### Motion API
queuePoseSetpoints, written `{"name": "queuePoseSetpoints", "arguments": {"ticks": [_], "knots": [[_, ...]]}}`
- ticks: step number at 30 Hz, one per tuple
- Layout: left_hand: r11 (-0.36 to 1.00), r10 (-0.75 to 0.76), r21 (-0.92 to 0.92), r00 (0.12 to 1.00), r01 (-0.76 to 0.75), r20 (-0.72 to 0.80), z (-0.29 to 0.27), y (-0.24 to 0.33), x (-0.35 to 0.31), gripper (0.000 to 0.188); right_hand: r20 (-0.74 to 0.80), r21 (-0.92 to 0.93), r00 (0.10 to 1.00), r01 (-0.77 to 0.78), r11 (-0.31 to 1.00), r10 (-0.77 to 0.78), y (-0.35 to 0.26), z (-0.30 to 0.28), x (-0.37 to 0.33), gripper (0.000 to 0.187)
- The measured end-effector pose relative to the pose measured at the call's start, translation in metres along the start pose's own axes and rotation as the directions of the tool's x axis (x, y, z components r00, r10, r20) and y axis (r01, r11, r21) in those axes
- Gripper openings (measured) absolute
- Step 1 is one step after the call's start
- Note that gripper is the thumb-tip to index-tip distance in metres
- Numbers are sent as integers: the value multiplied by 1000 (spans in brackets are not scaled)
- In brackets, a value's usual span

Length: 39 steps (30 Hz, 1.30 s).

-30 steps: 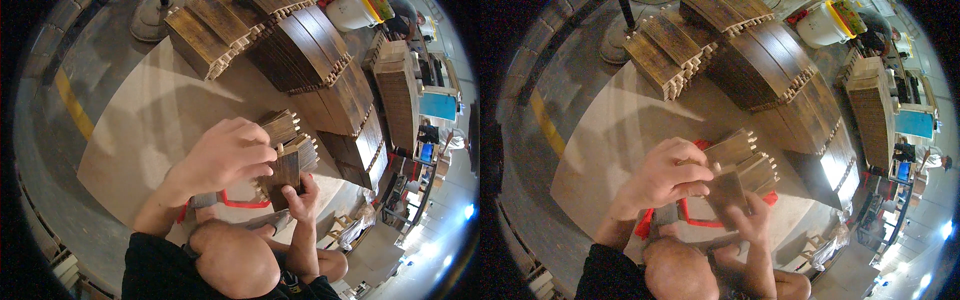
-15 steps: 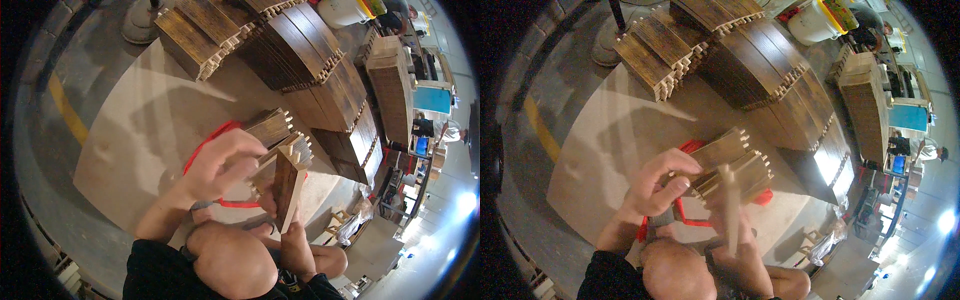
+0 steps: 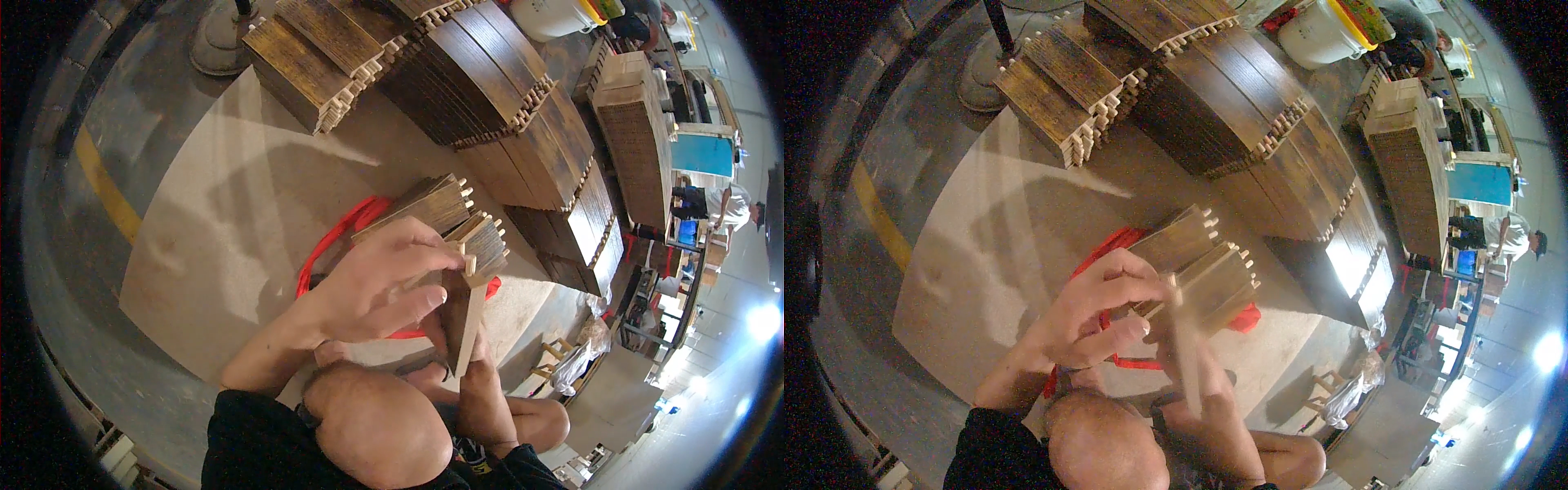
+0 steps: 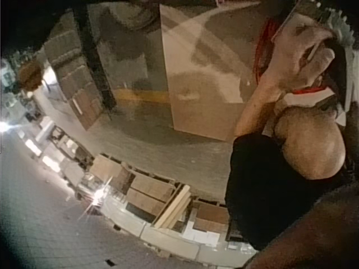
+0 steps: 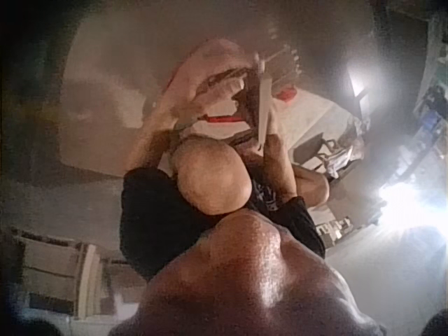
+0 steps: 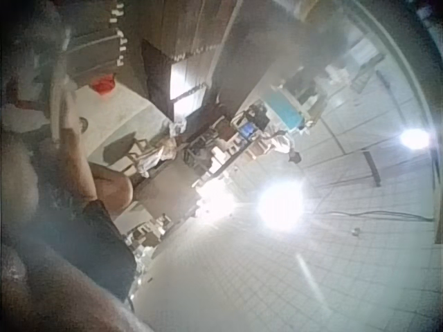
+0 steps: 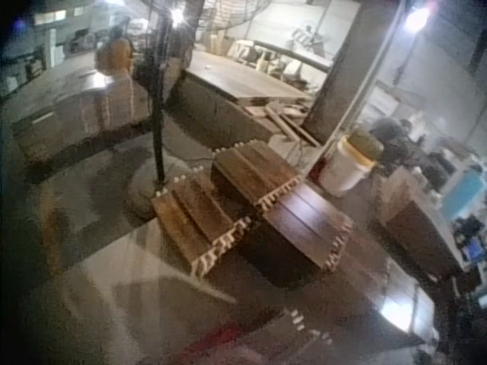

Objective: The person organizes a stack of small wooden slats and secures them with a red ribbon before picking up larger wooden planks and arranging them on top of one another.

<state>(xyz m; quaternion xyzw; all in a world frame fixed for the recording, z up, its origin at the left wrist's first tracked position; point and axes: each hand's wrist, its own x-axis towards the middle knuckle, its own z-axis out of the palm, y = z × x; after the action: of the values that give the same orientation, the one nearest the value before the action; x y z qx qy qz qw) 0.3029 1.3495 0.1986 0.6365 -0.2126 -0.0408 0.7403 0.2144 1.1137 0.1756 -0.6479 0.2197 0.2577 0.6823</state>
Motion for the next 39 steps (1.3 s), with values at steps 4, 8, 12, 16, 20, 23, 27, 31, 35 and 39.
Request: {"name": "queuePoseSetpoints", "arguments": {"ticks": [4, 8, 12, 16, 20, 23, 27, 31, 35, 39], "knots": [[985, -89, -140, 991, 103, 102, -5, 11, -2, 35, 21, -216, 988, 151, 965, -150, -11, -15, 10, 67], [996, -74, 61, 977, 63, 201, -17, 13, -2, 41, 45, -347, 916, 388, 854, -398, -13, -11, 10, 70], [878, -172, 455, 985, 147, 13, -15, -22, -16, 39, -23, -197, 917, 387, 901, -399, -19, -18, 2, 73], [977, -188, 81, 974, 199, -126, -10, -17, -18, 35, -13, -243, 926, 362, 900, -376, -17, -27, 12, 76], [999, -38, -20, 998, 37, -54, -12, 8, -13, 33, 41, -305, 932, 355, 884, -360, -21, -22, 9, 68], [997, 64, 42, 997, -66, 49, -10, 11, -7, 38, 7, -423, 923, 351, 836, -384, -16, -25, 13, 63], [994, 109, -28, 988, -107, 108, -5, 10, -6, 39, -67, -441, 915, 332, 834, -399, -32, -11, 11, 31], [997, 65, 42, 992, -70, 109, -4, 12, -6, 39, -51, -490, 891, 372, 788, -452, -39, -5, 10, 30], [992, 38, 117, 993, -51, 110, -5, 7, -7, 38, -47, -487, 916, 328, 810, -399, -30, -8, 10, 30], [994, 8, 107, 993, -20, 118, -4, 6, -4, 36, -55, -384, 941, 290, 877, -335, -13, -15, 10, 32]]}}
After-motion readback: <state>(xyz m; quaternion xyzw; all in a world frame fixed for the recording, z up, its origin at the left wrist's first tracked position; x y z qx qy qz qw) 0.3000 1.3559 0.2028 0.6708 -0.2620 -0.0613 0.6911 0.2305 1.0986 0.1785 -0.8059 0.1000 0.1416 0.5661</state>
